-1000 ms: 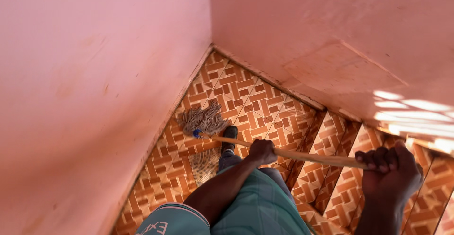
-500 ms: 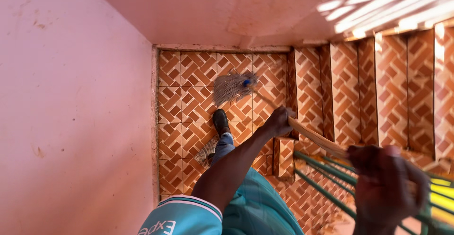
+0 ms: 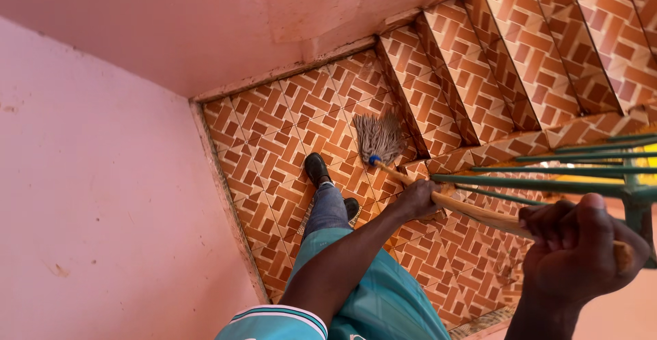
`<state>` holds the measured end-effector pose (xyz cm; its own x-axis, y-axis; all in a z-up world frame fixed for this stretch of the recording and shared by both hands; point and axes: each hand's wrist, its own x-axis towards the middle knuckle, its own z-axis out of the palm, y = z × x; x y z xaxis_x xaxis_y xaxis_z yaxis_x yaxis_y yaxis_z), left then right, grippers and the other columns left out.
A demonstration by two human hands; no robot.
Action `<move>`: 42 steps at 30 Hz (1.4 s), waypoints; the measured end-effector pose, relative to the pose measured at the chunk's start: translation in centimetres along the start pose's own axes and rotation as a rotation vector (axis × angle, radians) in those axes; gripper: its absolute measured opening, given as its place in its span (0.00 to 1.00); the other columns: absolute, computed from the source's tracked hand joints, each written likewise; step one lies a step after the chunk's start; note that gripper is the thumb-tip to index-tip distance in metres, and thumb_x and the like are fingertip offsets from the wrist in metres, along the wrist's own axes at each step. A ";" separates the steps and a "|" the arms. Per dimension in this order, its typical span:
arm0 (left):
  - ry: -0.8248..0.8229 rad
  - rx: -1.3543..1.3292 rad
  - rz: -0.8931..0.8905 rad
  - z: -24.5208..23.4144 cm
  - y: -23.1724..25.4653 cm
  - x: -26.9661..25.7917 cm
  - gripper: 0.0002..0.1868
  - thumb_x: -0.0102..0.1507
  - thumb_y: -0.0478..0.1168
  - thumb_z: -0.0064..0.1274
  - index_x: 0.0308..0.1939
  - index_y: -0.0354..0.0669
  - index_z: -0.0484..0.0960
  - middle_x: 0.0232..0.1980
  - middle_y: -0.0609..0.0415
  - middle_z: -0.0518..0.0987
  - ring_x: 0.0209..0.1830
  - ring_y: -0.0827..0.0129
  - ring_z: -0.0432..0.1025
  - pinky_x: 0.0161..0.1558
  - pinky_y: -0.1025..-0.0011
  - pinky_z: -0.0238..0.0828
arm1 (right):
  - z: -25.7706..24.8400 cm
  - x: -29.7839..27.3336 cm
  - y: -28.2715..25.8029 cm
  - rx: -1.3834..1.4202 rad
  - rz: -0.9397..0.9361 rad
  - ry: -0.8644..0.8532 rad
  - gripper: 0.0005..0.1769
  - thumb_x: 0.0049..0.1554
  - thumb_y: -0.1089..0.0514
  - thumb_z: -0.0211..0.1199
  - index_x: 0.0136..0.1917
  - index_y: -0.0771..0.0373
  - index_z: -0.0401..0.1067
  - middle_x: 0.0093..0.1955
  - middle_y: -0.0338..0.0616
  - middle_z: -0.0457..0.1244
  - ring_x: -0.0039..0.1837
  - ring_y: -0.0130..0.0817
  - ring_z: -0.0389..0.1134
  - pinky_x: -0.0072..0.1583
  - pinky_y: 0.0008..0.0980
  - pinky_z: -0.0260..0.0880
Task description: The person mops a tiled staircase using a mop and a bucket of water, including dipping the mop in the bucket and wringing it out by hand.
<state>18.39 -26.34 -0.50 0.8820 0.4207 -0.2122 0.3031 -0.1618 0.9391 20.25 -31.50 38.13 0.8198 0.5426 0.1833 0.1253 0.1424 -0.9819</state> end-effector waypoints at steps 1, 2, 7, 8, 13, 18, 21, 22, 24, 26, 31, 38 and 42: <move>-0.028 0.013 0.015 -0.1 1.2 -0.9 0.12 0.62 0.43 0.58 0.34 0.36 0.81 0.36 0.39 0.83 0.37 0.52 0.80 0.46 0.53 0.80 | -0.6 -0.2 -0.6 0.008 -0.003 0.068 0.32 0.71 0.63 0.52 0.24 0.63 0.53 0.22 0.42 0.47 0.24 0.30 0.51 0.31 0.33 0.54; -0.111 0.040 0.027 -0.2 2.1 -1.8 0.10 0.59 0.43 0.58 0.36 0.39 0.83 0.37 0.41 0.83 0.38 0.52 0.80 0.47 0.52 0.79 | -1.1 -0.5 -1.1 -0.031 -0.006 0.106 0.31 0.72 0.64 0.51 0.27 0.63 0.53 0.24 0.42 0.47 0.26 0.32 0.53 0.34 0.35 0.58; -0.382 0.268 -0.100 -0.4 4.6 -4.3 0.10 0.63 0.43 0.56 0.42 0.42 0.84 0.39 0.44 0.84 0.40 0.53 0.81 0.48 0.50 0.79 | -2.8 -1.7 -2.3 0.027 0.070 0.296 0.30 0.72 0.63 0.51 0.27 0.61 0.52 0.23 0.38 0.44 0.25 0.29 0.46 0.36 0.36 0.56; -0.395 0.285 -0.043 -0.7 4.7 -4.4 0.09 0.62 0.43 0.58 0.40 0.44 0.86 0.38 0.45 0.84 0.39 0.54 0.80 0.48 0.51 0.79 | -2.9 -2.3 -2.2 0.026 0.041 0.287 0.31 0.74 0.63 0.51 0.28 0.61 0.52 0.24 0.39 0.45 0.27 0.30 0.47 0.38 0.38 0.58; -0.439 0.385 0.119 -3.0 4.0 -2.2 0.04 0.60 0.39 0.60 0.38 0.47 0.86 0.35 0.50 0.85 0.34 0.59 0.81 0.44 0.58 0.82 | -2.0 -7.2 0.5 0.071 -0.056 0.337 0.29 0.77 0.62 0.54 0.32 0.65 0.61 0.31 0.46 0.58 0.33 0.34 0.61 0.43 0.36 0.68; -0.038 -0.023 0.310 -8.0 0.6 -0.9 0.05 0.59 0.39 0.62 0.37 0.43 0.87 0.35 0.49 0.83 0.34 0.61 0.76 0.46 0.59 0.77 | 4.5 -12.2 6.2 -0.378 -0.040 0.150 0.10 0.63 0.61 0.61 0.48 0.74 0.68 0.46 0.56 0.70 0.47 0.38 0.73 0.49 0.30 0.75; -0.018 0.030 0.379 -8.4 -1.3 -1.3 0.10 0.63 0.37 0.62 0.31 0.35 0.81 0.31 0.43 0.74 0.35 0.53 0.70 0.40 0.53 0.68 | 6.4 -14.0 6.5 -0.528 0.328 0.167 0.11 0.66 0.63 0.58 0.44 0.74 0.70 0.39 0.55 0.62 0.38 0.41 0.63 0.44 0.34 0.63; -0.055 0.028 0.378 -8.2 -1.8 -1.5 0.10 0.63 0.37 0.62 0.31 0.35 0.81 0.31 0.43 0.74 0.35 0.53 0.70 0.40 0.53 0.68 | 7.1 -14.4 6.3 -0.573 0.461 0.167 0.12 0.67 0.64 0.57 0.43 0.74 0.70 0.37 0.54 0.60 0.35 0.42 0.60 0.42 0.35 0.59; -0.008 0.022 0.500 -7.0 -2.2 -1.6 0.11 0.63 0.36 0.62 0.29 0.37 0.77 0.31 0.45 0.73 0.36 0.50 0.69 0.43 0.52 0.68 | 7.9 -14.0 5.5 -0.201 0.109 0.402 0.18 0.73 0.67 0.54 0.41 0.69 0.75 0.39 0.54 0.67 0.44 0.36 0.69 0.52 0.35 0.72; -0.097 0.035 0.476 -5.3 -2.0 -2.5 0.11 0.62 0.36 0.63 0.28 0.40 0.77 0.30 0.47 0.74 0.37 0.51 0.70 0.44 0.53 0.69 | 7.9 -13.0 3.8 -0.076 -0.010 0.654 0.04 0.62 0.66 0.55 0.44 0.63 0.63 0.37 0.47 0.65 0.41 0.34 0.70 0.51 0.40 0.78; -0.257 -0.039 0.579 -3.9 -2.3 -5.5 0.11 0.53 0.38 0.66 0.30 0.40 0.78 0.32 0.45 0.75 0.36 0.48 0.72 0.42 0.52 0.69 | 6.6 -12.0 -2.1 -0.082 0.078 0.733 0.32 0.74 0.62 0.48 0.26 0.61 0.53 0.25 0.35 0.46 0.31 0.28 0.52 0.52 0.44 0.69; -0.783 0.190 0.329 -2.8 -2.2 -11.8 0.07 0.55 0.39 0.65 0.33 0.40 0.87 0.33 0.41 0.83 0.35 0.47 0.79 0.45 0.53 0.76 | 6.0 -16.7 -3.9 -0.106 0.125 0.873 0.33 0.79 0.55 0.48 0.30 0.62 0.56 0.29 0.40 0.49 0.34 0.33 0.53 0.52 0.46 0.63; -0.962 0.187 0.293 0.6 0.7 -14.5 0.12 0.58 0.45 0.66 0.35 0.38 0.87 0.34 0.40 0.84 0.34 0.49 0.79 0.40 0.52 0.76 | 3.1 -22.3 -4.0 0.052 -0.089 0.866 0.18 0.71 0.45 0.57 0.49 0.61 0.69 0.45 0.44 0.63 0.53 0.39 0.66 0.67 0.48 0.69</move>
<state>6.03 -33.13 3.10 0.8214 -0.5393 -0.1856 0.0082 -0.3142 0.9493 -0.28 -41.66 38.12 0.9473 -0.2893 0.1373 0.2010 0.2033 -0.9583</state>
